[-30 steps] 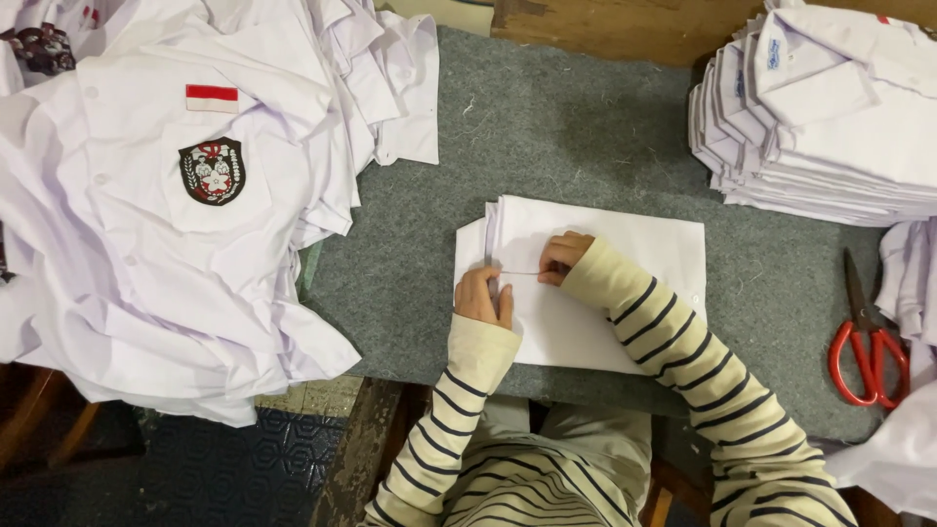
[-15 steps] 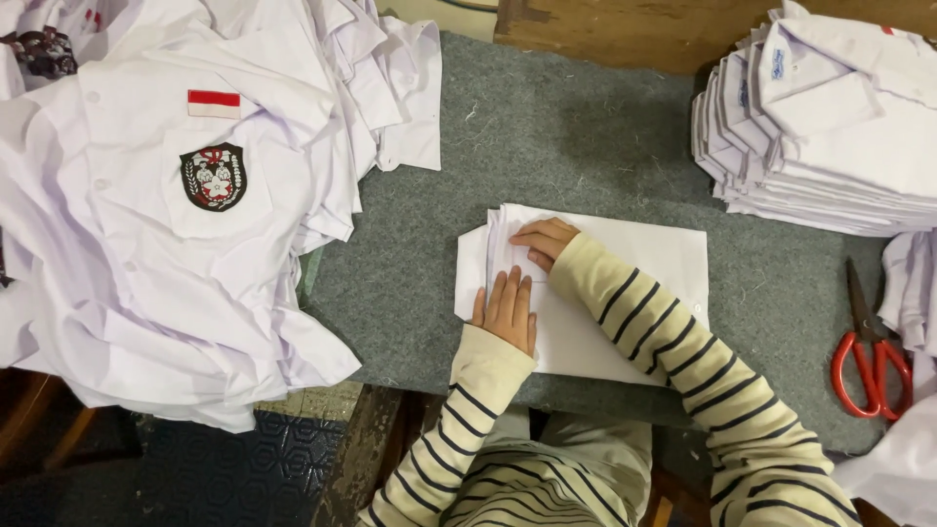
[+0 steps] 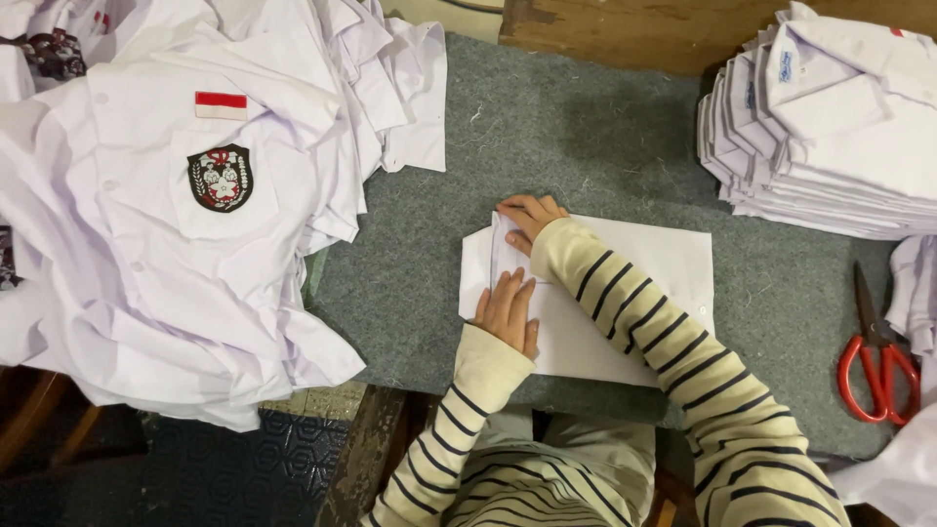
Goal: Folding white collared shirts on a factory work table.
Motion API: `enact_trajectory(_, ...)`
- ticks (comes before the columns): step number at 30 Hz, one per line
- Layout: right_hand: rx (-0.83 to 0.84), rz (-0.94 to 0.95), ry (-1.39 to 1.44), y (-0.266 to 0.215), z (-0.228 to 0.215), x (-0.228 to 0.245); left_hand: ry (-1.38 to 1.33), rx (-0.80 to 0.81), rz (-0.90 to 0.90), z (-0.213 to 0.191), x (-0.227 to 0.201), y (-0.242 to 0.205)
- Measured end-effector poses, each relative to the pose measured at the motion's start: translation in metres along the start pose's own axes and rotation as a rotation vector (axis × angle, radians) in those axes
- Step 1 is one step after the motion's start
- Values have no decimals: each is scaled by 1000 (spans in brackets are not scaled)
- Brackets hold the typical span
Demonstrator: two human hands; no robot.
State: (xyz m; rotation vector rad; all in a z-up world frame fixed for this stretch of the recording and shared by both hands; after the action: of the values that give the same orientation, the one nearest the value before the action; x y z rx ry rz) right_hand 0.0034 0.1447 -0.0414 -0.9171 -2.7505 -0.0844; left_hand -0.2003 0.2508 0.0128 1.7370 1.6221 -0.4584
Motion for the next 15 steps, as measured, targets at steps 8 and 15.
enact_trajectory(8, -353, -547, 6, -23, -21, 124, 142, -103, -108, -9, 34, -34)
enact_trajectory(15, -324, -493, -127, -8, 10, 93, 255, -107, -89, -14, 28, -37)
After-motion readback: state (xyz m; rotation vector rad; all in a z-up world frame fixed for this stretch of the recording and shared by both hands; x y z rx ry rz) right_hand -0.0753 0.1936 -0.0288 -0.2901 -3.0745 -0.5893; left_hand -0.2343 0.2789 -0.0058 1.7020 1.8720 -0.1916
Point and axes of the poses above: each hand's wrist, its own y-axis towards the middle knuckle, its own z-axis out of the palm, x = y × z, the point moved 4 cm from there along y, towards the middle knuckle, and after that the axes turned 11 degrees about -z, right-handed, at the moved point
